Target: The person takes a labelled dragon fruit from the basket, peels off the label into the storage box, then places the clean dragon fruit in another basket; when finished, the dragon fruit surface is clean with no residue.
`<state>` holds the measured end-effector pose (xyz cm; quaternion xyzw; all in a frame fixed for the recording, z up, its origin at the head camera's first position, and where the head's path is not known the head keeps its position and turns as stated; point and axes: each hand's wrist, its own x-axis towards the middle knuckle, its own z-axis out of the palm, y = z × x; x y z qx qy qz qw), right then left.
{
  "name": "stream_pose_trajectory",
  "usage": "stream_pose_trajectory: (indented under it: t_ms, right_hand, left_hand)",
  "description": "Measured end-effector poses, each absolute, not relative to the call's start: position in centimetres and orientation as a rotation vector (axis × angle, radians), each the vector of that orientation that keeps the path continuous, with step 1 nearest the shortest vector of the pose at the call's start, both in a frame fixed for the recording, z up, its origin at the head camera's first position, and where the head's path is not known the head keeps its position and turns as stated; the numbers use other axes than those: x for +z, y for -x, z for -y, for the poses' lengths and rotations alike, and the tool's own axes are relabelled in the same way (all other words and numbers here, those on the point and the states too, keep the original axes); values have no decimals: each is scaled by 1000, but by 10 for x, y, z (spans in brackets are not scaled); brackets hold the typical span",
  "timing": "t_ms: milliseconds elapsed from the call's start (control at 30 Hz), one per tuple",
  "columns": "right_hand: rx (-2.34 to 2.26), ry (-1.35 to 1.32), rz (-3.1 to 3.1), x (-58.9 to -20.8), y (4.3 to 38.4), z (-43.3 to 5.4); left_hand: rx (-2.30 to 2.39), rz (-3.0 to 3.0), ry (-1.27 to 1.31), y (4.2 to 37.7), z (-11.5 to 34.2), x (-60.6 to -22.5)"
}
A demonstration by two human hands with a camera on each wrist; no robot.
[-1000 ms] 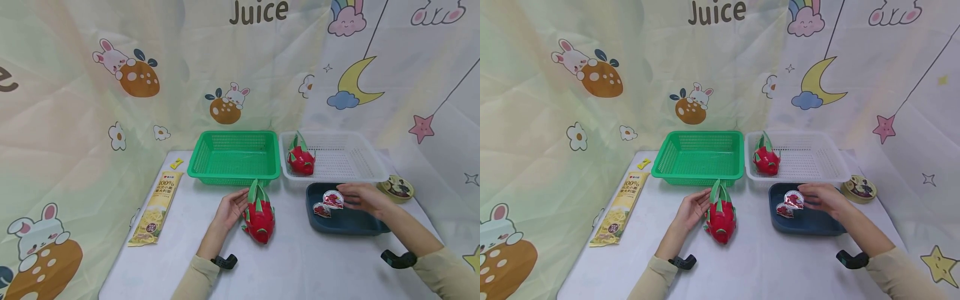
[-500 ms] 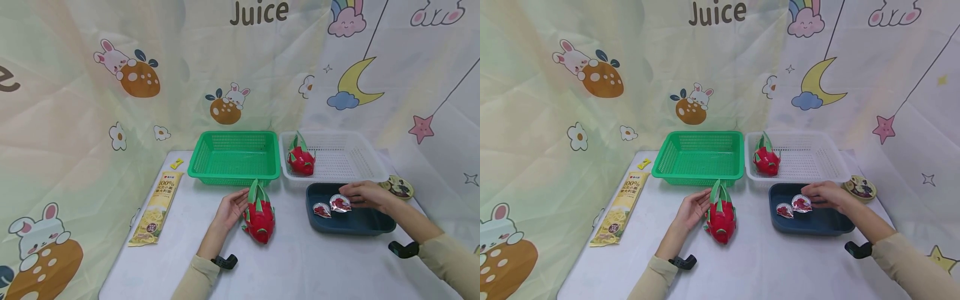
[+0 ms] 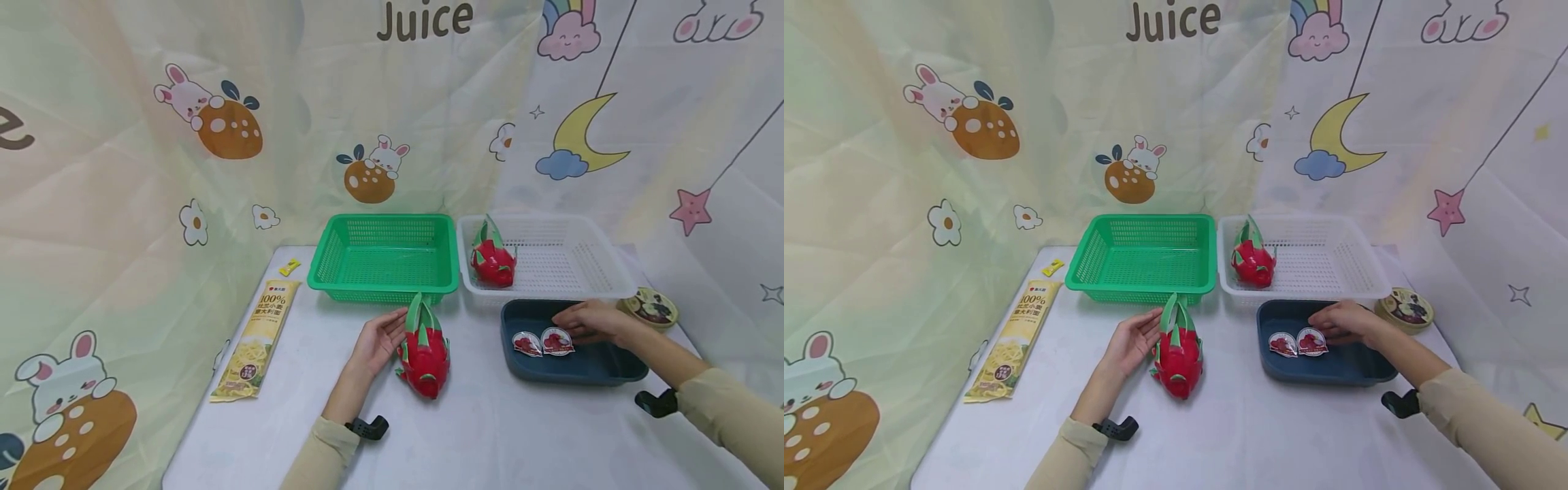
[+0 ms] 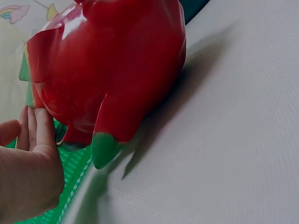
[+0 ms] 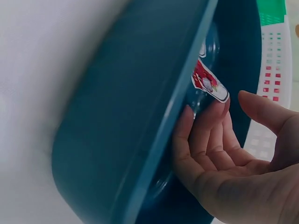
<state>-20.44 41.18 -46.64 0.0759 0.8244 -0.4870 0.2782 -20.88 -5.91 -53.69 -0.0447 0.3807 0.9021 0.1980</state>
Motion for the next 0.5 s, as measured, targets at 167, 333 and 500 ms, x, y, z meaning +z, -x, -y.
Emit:
stream_pose_trajectory:
  t_ms: [167,333,500]
  right_hand:
    - [-1274,-157,-2205,-474,206,-417]
    - [-1262,-157,-2206,-474,204,-417]
    - [-1238,-149,-2215,-470,201,-417]
  left_hand:
    - [2529,-1051,118,209,59,-538]
    - [2534,-1037,116,210,59,-539]
    - [2537,-1033,115,210,60,-539]
